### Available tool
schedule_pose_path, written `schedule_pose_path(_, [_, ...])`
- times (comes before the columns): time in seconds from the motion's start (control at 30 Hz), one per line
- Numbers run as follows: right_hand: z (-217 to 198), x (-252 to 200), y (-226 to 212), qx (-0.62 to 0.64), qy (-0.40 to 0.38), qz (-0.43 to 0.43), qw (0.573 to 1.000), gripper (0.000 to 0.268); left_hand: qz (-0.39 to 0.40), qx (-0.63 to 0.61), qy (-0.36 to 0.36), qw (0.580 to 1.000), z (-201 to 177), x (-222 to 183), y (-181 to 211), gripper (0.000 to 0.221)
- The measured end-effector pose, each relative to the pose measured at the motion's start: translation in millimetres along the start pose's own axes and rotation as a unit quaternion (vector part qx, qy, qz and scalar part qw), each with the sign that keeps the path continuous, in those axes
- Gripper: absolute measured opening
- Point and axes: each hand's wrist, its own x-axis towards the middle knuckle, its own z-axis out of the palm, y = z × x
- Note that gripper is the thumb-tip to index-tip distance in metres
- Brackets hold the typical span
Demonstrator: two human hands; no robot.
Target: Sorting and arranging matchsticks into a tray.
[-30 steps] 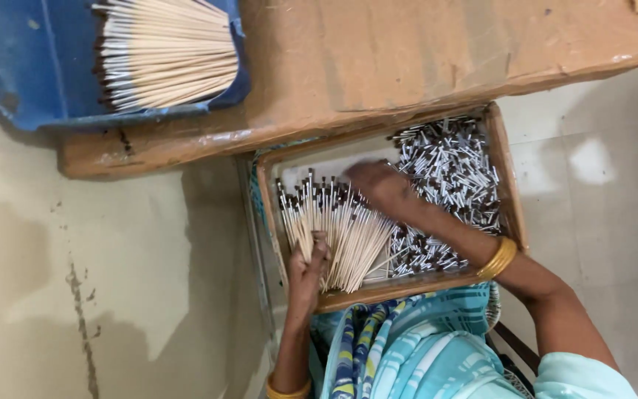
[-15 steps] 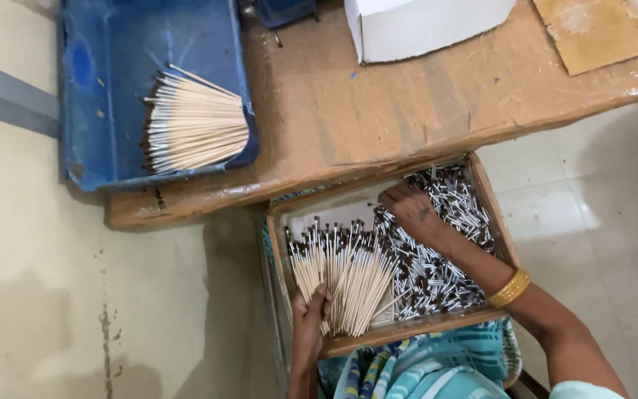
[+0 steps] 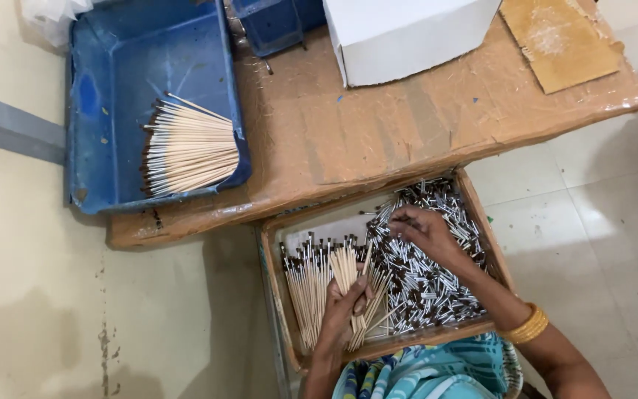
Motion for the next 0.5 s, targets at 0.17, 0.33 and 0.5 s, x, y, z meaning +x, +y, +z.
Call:
schedule_pose_path(0.17, [9, -10, 2, 0.415, -0.099, 0.178, 0.887, 0.015, -0.052, -0.042, -0.037, 0.997, 12, 0, 6, 0.030])
schedule_pose_path(0.33, [12, -10, 4, 0.426, -0.099, 0.197, 0.877, 0.015, -0.055, -0.067, -0.050, 0.995, 9, -5, 7, 0.029])
schedule_pose_path(0.5, [6, -9, -6, 0.435, -0.143, 0.192, 0.868, 0.014, -0.090, -0.111, -0.084, 0.986, 1, -6, 3, 0.026])
